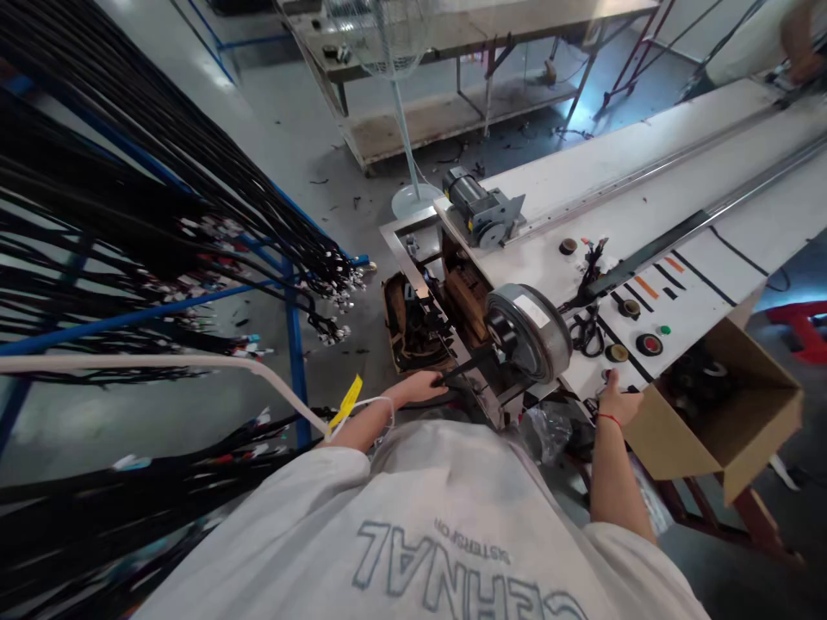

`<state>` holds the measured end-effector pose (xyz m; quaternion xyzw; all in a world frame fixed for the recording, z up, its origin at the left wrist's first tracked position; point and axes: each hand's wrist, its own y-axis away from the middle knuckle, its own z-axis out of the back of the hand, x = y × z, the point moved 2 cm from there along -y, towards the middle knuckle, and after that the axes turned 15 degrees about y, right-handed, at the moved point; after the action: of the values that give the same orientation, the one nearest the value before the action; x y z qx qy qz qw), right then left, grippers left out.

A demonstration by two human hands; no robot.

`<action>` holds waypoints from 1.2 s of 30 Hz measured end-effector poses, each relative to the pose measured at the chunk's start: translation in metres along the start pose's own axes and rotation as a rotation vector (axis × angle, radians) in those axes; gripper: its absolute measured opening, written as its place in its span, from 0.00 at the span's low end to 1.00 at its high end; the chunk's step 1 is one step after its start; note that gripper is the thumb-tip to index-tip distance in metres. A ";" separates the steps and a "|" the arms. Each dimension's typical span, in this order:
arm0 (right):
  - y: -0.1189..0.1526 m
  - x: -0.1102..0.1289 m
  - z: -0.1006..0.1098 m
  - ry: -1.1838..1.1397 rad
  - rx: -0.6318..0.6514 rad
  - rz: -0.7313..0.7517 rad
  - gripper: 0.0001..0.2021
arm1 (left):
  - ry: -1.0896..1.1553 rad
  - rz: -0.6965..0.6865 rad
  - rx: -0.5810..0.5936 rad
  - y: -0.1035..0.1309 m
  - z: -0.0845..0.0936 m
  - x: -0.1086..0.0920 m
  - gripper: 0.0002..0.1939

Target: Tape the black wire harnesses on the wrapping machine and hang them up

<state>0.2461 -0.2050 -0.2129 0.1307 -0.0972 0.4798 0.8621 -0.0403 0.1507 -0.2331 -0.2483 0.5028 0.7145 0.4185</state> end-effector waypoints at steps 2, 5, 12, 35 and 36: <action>-0.001 -0.001 0.000 -0.022 0.006 -0.003 0.35 | -0.057 -0.037 -0.037 0.018 0.001 0.013 0.16; 0.000 -0.001 0.001 -0.044 0.004 0.011 0.35 | -0.029 -0.088 -0.144 0.048 0.000 0.015 0.19; 0.004 0.001 0.004 -0.052 0.006 0.014 0.34 | 0.099 -0.121 -0.269 0.065 -0.004 -0.033 0.19; -0.001 -0.006 -0.007 -0.032 0.013 0.016 0.39 | 0.093 -0.261 -0.302 -0.015 -0.024 -0.085 0.19; 0.000 -0.006 -0.007 -0.030 0.016 0.016 0.39 | 0.102 -0.259 -0.305 -0.015 -0.024 -0.083 0.20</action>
<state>0.2435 -0.2082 -0.2210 0.1440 -0.1072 0.4856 0.8555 0.0143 0.1021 -0.1849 -0.4073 0.3734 0.7090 0.4382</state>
